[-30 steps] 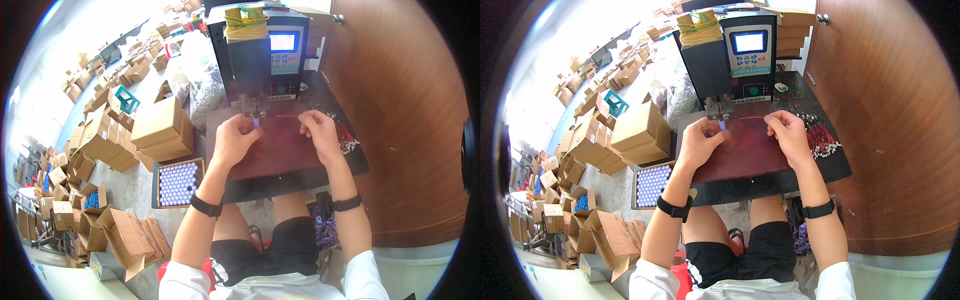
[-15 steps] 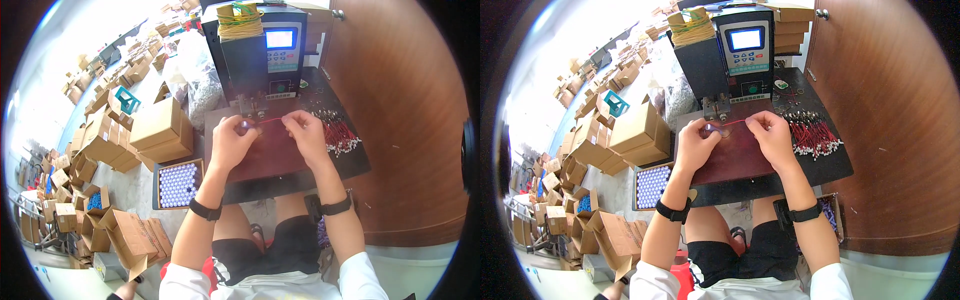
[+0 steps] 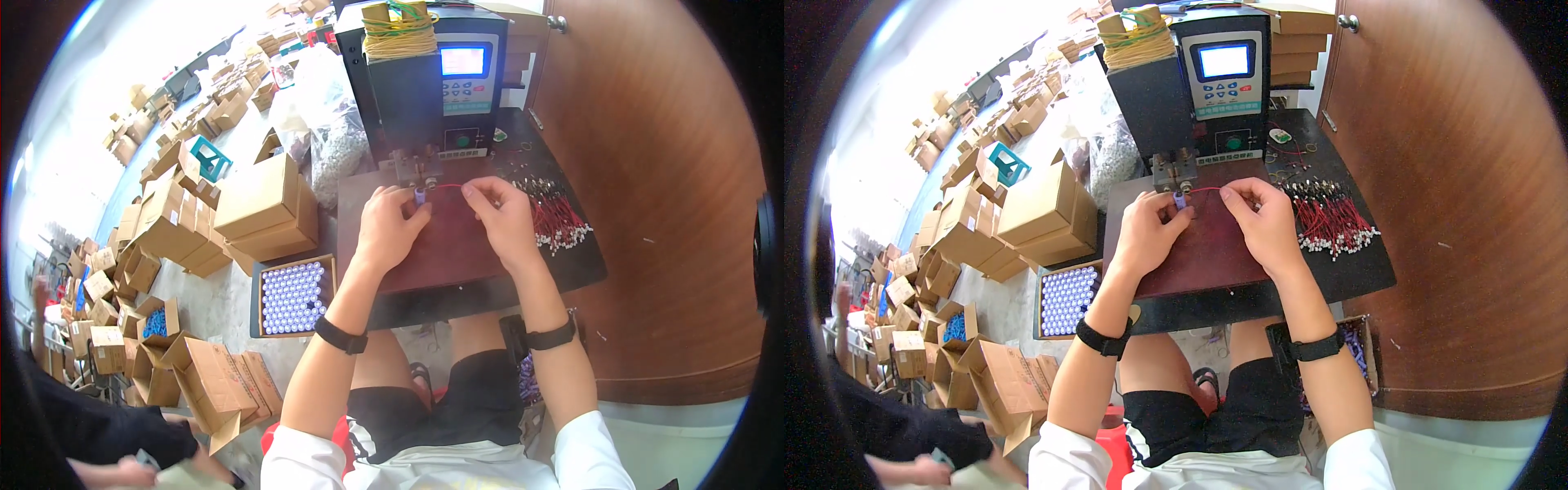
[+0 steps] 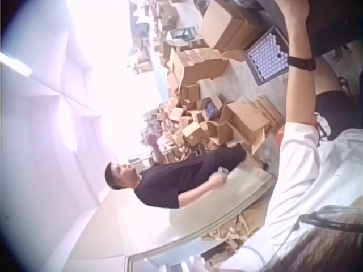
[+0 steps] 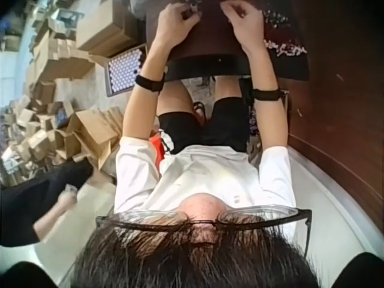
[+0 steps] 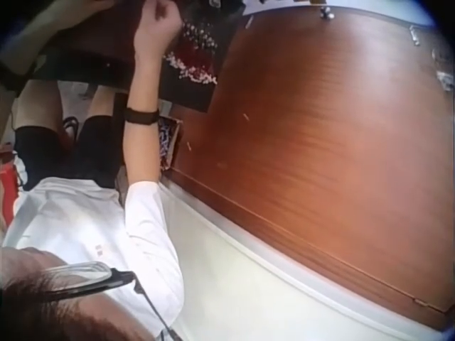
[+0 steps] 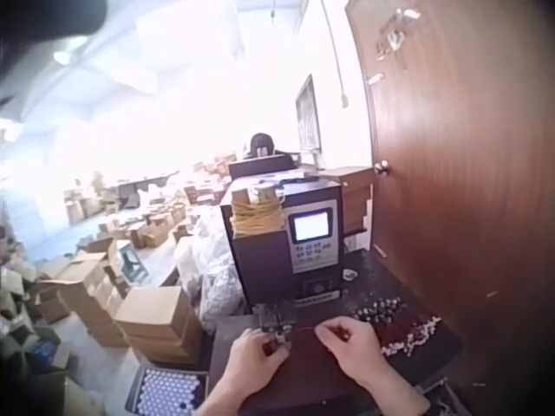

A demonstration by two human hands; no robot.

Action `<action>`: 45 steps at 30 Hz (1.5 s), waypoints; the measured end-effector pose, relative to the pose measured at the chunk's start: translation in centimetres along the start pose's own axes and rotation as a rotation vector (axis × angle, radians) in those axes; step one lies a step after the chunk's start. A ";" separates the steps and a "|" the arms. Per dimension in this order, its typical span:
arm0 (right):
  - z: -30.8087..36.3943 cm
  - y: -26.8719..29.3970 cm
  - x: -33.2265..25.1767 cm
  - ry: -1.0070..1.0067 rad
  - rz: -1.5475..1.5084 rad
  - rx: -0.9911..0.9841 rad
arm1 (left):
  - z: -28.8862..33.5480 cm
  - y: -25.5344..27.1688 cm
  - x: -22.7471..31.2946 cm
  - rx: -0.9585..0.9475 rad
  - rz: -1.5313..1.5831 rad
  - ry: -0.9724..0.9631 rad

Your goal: The person removes a battery from a box, picks up a wire, and places both into a spot welder to attach the wire to the terminal. After welding, the person sets the battery aside and repeats the process with more batteries.

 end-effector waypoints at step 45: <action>0.2 0.1 -0.4 -0.001 0.030 -0.009 | -0.1 0.2 0.5 -0.029 0.003 0.048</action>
Point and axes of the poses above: each hand's wrist, its own z-axis away from the middle knuckle, its own y-axis out of the back of the hand, x = y × z, the point moved 2 cm from there along -z, towards the middle knuckle, and after that the axes turned 7 degrees about x, right-handed, at the moved point
